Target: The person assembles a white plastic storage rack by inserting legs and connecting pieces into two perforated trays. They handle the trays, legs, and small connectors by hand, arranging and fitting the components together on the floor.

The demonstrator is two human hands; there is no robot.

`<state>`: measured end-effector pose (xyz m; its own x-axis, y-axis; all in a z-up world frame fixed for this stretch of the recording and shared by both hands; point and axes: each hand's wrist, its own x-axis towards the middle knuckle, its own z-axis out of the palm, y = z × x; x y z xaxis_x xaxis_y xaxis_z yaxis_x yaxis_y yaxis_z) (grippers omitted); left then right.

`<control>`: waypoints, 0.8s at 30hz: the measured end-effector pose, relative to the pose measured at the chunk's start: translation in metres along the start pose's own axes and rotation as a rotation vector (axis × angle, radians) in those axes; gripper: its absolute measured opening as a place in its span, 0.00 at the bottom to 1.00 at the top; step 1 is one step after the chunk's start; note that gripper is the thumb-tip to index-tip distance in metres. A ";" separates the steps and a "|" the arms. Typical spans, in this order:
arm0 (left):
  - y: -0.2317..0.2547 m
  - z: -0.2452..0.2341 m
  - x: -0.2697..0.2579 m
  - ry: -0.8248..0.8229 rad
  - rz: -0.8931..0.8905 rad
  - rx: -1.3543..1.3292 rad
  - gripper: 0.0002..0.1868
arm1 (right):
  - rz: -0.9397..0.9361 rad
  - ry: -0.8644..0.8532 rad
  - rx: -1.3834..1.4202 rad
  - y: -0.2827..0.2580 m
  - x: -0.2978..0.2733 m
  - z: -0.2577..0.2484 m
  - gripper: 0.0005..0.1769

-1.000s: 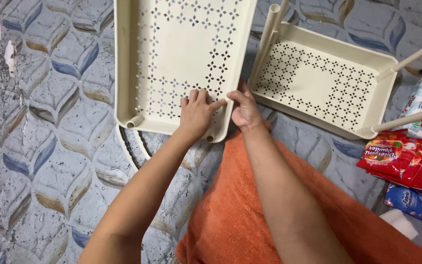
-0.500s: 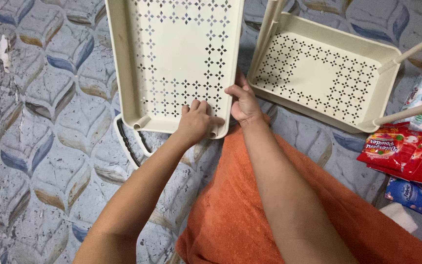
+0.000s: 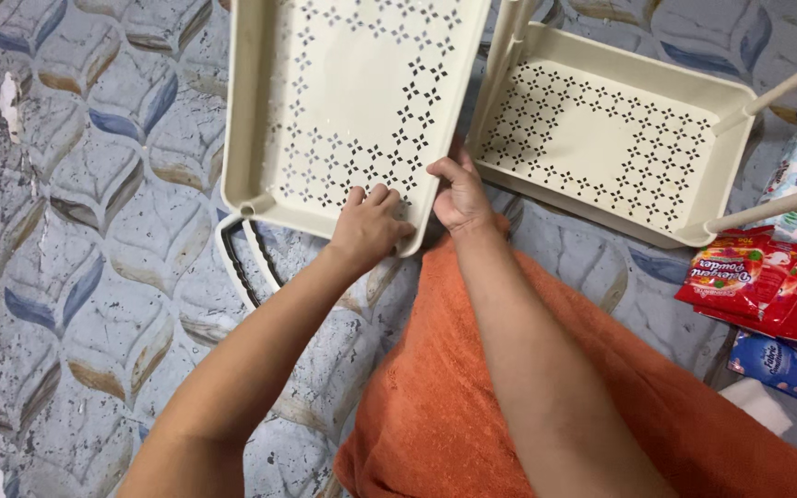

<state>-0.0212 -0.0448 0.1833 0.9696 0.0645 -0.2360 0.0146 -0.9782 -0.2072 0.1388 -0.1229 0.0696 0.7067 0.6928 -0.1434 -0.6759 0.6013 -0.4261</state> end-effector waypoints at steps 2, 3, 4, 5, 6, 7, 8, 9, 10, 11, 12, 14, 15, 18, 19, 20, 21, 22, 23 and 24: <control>-0.004 -0.006 0.007 -0.130 -0.016 -0.014 0.14 | 0.002 0.025 0.010 0.002 0.004 -0.008 0.39; -0.007 -0.008 0.009 -0.158 0.006 -0.046 0.14 | 0.006 0.023 0.002 0.001 0.005 -0.012 0.38; -0.012 -0.010 0.011 -0.185 0.028 -0.077 0.15 | 0.009 0.019 -0.005 0.001 0.007 -0.015 0.37; -0.016 -0.011 0.013 -0.213 0.051 -0.107 0.15 | 0.031 0.030 0.012 0.003 0.008 -0.016 0.37; -0.018 -0.010 0.017 -0.258 0.109 -0.076 0.14 | 0.051 0.040 0.028 0.005 0.009 -0.017 0.36; -0.020 -0.009 0.022 -0.302 0.168 -0.044 0.13 | 0.071 0.050 0.044 0.006 0.010 -0.017 0.35; -0.020 -0.006 0.026 -0.348 0.226 -0.014 0.12 | 0.085 0.028 0.030 0.006 0.010 -0.018 0.35; -0.020 -0.002 0.028 -0.329 0.238 -0.030 0.13 | 0.099 0.005 0.016 0.007 0.010 -0.018 0.36; -0.021 0.003 0.028 -0.311 0.250 -0.046 0.13 | 0.114 -0.017 0.003 0.008 0.009 -0.017 0.36; -0.022 0.007 0.028 -0.294 0.261 -0.062 0.13 | 0.105 -0.036 0.003 0.009 0.007 -0.016 0.37; -0.022 0.010 0.029 -0.283 0.249 -0.102 0.14 | 0.096 -0.058 0.003 0.009 0.007 -0.013 0.37; -0.023 0.012 0.029 -0.262 0.226 -0.181 0.16 | 0.083 -0.063 -0.007 0.008 0.004 -0.008 0.39; -0.023 0.012 0.030 -0.305 0.151 -0.216 0.12 | 0.080 -0.046 -0.018 0.007 0.003 -0.006 0.40; -0.015 0.012 0.039 -0.370 -0.019 -0.262 0.07 | 0.099 0.039 -0.032 0.006 0.002 -0.002 0.41; -0.012 0.014 0.043 -0.351 -0.042 -0.240 0.08 | 0.110 0.073 -0.033 0.007 0.003 -0.002 0.41; -0.008 0.016 0.045 -0.335 -0.067 -0.219 0.09 | 0.097 0.056 -0.041 0.009 0.003 -0.003 0.41; -0.002 0.019 0.048 -0.301 -0.088 -0.222 0.08 | 0.084 0.039 -0.048 0.010 0.003 -0.004 0.42; 0.005 0.021 0.052 -0.268 -0.111 -0.225 0.08 | 0.072 0.020 -0.056 0.012 0.003 -0.005 0.42; 0.008 0.022 0.054 -0.234 -0.134 -0.227 0.07 | 0.072 0.013 -0.045 0.011 0.004 -0.006 0.42; 0.008 0.022 0.055 -0.266 -0.136 -0.248 0.07 | 0.072 0.005 -0.035 0.010 0.005 -0.009 0.42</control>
<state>0.0264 -0.0450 0.1478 0.8582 0.2142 -0.4665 0.2290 -0.9731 -0.0256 0.1372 -0.1168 0.0569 0.6577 0.7317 -0.1792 -0.7173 0.5356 -0.4456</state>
